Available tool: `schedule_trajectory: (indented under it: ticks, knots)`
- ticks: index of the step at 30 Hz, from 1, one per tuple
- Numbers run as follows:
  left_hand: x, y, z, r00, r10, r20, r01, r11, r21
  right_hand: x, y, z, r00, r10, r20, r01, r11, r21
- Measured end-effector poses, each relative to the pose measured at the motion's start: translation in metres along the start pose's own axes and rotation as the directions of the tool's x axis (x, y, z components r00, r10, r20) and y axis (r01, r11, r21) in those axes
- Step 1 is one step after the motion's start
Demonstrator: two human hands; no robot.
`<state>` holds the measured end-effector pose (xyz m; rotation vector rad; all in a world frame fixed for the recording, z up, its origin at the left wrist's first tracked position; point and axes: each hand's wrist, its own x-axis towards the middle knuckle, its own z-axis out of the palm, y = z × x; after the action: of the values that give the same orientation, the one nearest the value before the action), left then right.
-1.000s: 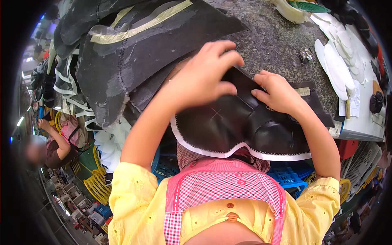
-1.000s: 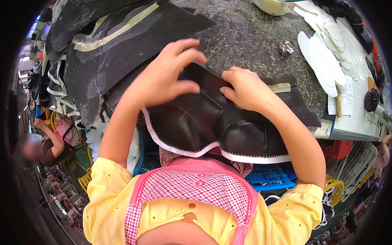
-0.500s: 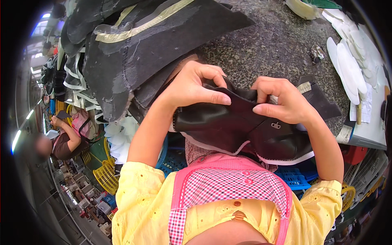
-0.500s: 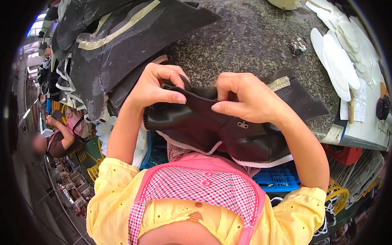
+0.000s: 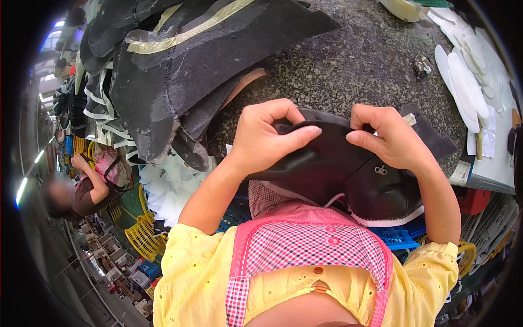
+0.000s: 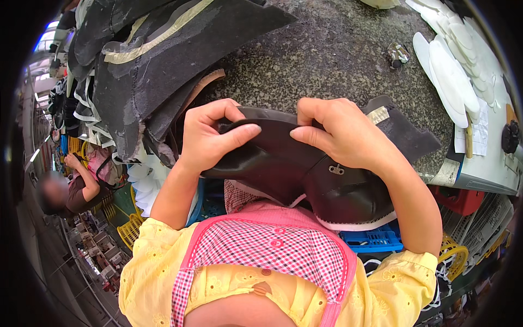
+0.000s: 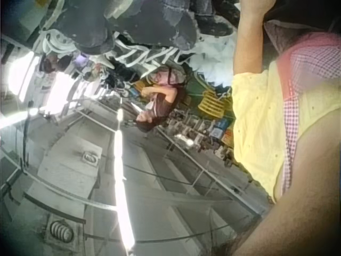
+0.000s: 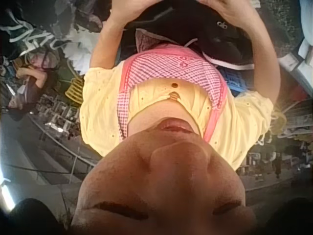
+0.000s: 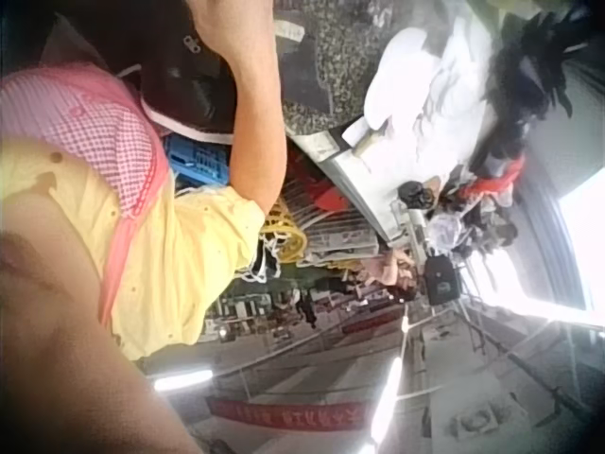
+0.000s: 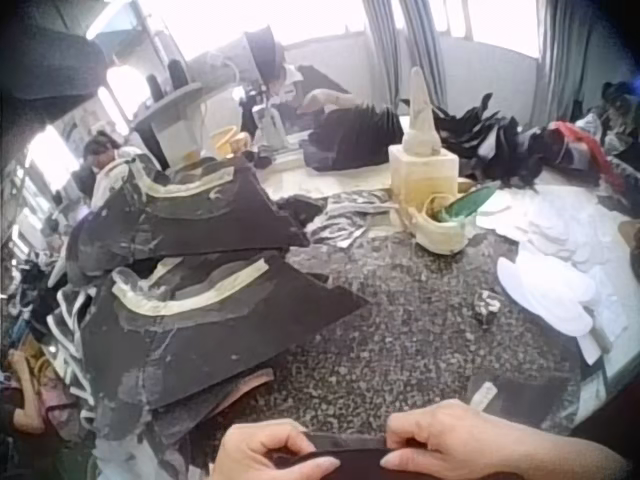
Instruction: Assembling shoe components by hand, including lining and outer leather parts.
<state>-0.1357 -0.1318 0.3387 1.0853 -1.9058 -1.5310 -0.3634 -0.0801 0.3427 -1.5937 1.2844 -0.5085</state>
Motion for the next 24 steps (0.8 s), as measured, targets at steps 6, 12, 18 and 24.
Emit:
schedule_trajectory:
  ticks: [6, 12, 18, 24]
  knots:
    - [0.004, -0.003, -0.007, 0.899, 0.359, 0.251, -0.399, 0.908, 0.127, -0.006, 0.003, 0.002, 0.989, -0.104, 0.106, 0.104, 0.995, 0.007]
    - [0.001, -0.007, -0.004, 0.977, 0.166, 0.13, -0.191, 0.958, 0.215, -0.011, -0.001, 0.022, 0.948, -0.191, -0.255, 0.133, 0.964, -0.229]
    - [-0.002, -0.022, 0.0, 0.996, 0.006, 0.089, 0.011, 0.983, -0.183, -0.003, 0.001, 0.016, 0.947, -0.314, -0.07, 0.32, 0.939, 0.126]
    - [-0.002, -0.026, -0.003, 0.991, 0.031, 0.13, 0.035, 0.878, -0.478, 0.001, -0.004, 0.007, 0.991, -0.092, 0.1, 0.079, 0.989, 0.129]
